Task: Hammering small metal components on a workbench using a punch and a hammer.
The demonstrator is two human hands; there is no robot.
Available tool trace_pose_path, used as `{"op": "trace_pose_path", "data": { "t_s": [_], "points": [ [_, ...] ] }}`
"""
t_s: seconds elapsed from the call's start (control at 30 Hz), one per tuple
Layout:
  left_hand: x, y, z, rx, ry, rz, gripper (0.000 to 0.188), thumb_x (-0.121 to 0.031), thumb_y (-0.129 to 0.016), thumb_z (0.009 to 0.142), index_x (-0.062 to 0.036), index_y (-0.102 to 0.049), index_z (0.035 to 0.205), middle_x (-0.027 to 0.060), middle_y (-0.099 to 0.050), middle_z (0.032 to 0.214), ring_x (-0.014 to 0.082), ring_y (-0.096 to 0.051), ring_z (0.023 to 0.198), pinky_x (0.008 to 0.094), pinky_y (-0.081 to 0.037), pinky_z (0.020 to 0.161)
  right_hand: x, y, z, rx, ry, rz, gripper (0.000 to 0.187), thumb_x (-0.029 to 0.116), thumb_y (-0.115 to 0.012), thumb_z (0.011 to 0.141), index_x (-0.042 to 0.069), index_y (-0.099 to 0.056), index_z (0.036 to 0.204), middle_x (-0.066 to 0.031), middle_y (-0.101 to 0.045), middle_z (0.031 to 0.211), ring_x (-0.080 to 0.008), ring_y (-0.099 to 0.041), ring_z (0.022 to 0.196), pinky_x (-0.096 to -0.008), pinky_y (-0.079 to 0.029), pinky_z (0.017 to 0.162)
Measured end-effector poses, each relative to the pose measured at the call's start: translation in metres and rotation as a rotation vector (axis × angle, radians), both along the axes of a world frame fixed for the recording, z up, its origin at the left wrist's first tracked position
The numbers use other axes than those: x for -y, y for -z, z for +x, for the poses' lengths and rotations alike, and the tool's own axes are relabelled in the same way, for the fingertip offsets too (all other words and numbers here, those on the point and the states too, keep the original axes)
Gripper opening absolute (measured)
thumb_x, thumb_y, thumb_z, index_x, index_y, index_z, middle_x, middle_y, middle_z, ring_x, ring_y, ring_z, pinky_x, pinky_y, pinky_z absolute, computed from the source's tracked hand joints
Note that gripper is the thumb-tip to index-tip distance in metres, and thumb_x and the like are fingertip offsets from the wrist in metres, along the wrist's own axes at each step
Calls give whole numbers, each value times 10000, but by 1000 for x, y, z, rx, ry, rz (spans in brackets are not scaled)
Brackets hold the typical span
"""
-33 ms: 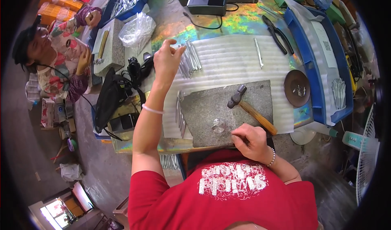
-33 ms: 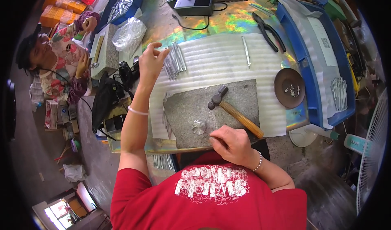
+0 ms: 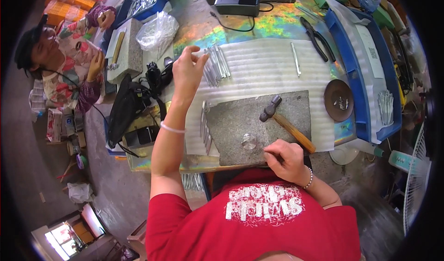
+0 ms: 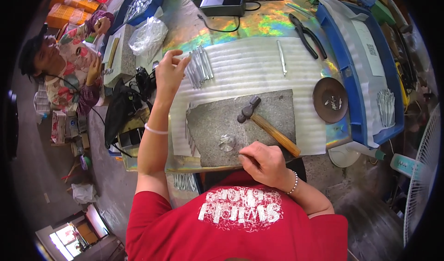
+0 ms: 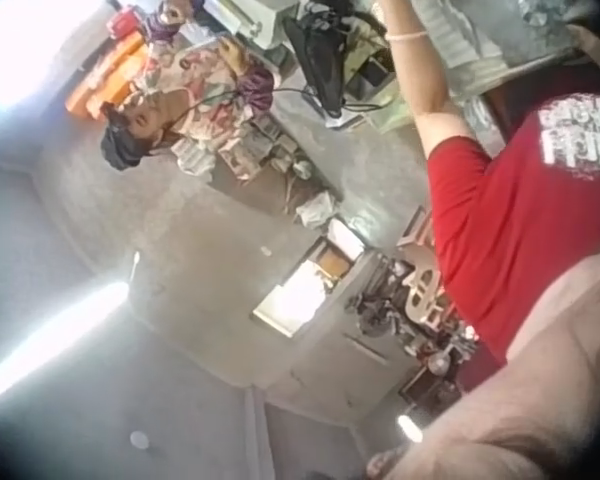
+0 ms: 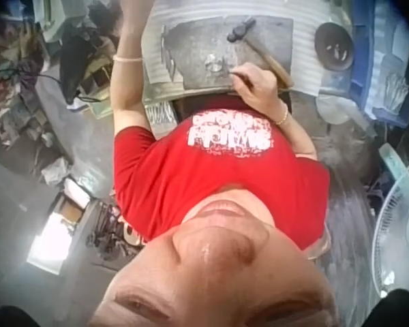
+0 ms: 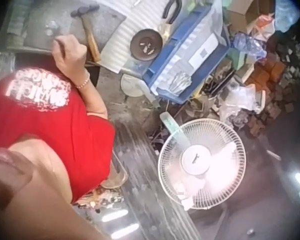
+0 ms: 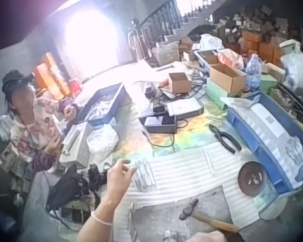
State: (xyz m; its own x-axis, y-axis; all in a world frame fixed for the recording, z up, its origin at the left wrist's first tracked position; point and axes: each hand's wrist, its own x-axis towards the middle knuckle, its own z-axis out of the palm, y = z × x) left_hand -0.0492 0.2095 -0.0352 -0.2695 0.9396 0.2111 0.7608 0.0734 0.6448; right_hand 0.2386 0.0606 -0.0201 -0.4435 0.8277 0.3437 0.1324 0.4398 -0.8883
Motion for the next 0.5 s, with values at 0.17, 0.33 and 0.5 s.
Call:
{"op": "trace_pose_path", "data": {
  "t_s": [0.17, 0.33, 0.5],
  "points": [
    [91, -13, -8, 268, -2, -129, 204, -55, -627, 781, -16, -608, 980, 96, -632, 722, 131, -614, 571, 256, -458, 521, 0, -1, -1, 0, 25, 19, 144, -14, -655, 722, 17, -590, 847, -92, -572, 639, -191, -557, 476, -276, -427, 437],
    [151, 1, -3, 120, 38, -255, 288, 2, -579, 734, -26, -575, 1020, 91, -603, 777, 197, -601, 632, 305, -479, 579, 2, -4, -7, 51, 25, 15, 120, -31, -639, 746, 8, -589, 848, -85, -554, 641, -162, -544, 473, -259, -413, 436],
    [154, 13, 0, -122, 54, -215, 340, -21, -526, 731, -65, -526, 1067, 162, -609, 827, 330, -608, 746, 433, -480, 660, 7, -5, -10, 110, 53, -3, 113, -30, -632, 766, 0, -586, 865, -73, -555, 651, -139, -532, 477, -242, -406, 446]
  ]
}}
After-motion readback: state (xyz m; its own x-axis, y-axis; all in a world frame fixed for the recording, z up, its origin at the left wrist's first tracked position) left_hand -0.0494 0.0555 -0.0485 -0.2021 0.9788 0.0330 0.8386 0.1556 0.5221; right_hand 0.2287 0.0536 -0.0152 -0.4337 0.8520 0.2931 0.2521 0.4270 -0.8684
